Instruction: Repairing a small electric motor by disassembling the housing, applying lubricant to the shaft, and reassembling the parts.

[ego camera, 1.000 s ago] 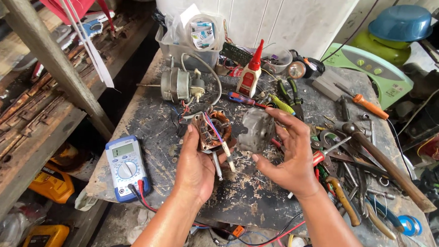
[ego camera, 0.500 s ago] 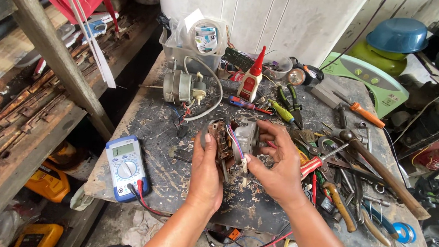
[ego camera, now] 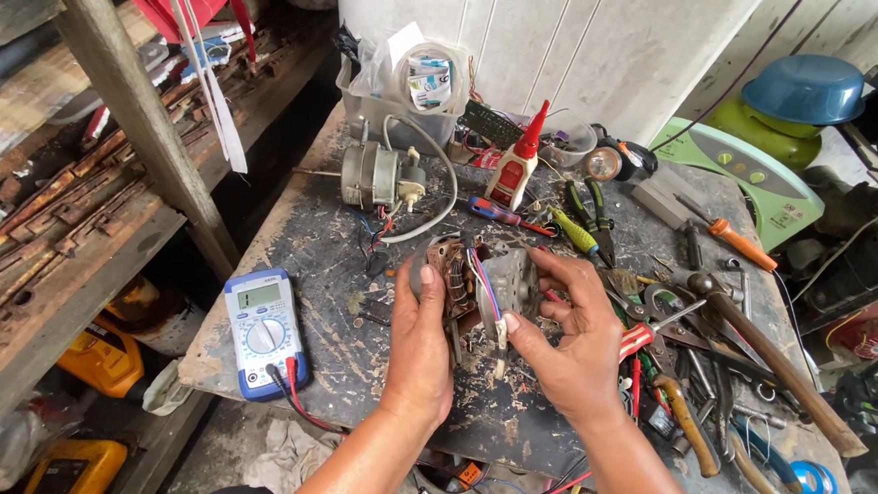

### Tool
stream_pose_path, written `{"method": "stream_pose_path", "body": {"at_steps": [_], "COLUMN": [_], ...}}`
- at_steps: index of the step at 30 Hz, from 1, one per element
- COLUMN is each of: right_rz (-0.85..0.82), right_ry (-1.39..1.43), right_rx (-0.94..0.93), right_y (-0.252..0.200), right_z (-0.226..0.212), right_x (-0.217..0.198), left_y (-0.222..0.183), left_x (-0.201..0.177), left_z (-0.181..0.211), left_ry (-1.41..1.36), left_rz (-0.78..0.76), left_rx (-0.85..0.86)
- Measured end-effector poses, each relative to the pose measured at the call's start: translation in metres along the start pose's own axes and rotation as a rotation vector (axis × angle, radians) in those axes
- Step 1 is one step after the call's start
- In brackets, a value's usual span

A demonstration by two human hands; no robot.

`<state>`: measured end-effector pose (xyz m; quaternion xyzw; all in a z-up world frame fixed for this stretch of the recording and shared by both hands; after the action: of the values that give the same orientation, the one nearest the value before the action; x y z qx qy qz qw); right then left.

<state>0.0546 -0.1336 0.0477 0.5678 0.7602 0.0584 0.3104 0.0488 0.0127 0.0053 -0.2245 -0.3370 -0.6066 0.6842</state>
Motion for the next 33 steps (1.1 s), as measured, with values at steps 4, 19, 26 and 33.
{"method": "stream_pose_path", "body": {"at_steps": [4,19,26,33], "right_rz": [0.023,0.006,0.041,0.019], "right_ry": [-0.025,0.150,-0.104,0.087], "right_rx": [0.004,0.004,0.105,-0.045], "right_y": [-0.001,0.002,0.001,0.006], "right_z": [-0.002,0.008,0.000,0.009], "right_x": [0.000,0.001,-0.002,-0.001], "left_y": [0.000,-0.002,0.000,-0.007], "left_x": [-0.002,-0.004,-0.003,0.019], "left_z": [-0.001,-0.002,-0.004,0.020], "left_ry": [-0.007,0.125,0.131,0.255], "left_rz": [0.010,0.054,0.071,-0.066], "left_rx": [-0.021,-0.072,-0.107,-0.085]}}
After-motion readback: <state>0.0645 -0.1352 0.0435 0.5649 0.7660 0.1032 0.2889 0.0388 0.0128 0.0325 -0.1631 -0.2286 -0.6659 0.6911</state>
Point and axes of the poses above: each hand's wrist, its own y-axis towards the middle knuckle, its own x-axis out of the palm, z = x × y, the point moved 4 cm from there along y, towards the middle knuckle, and after that the axes turned 15 degrees about -z, right-handed, at the moved point
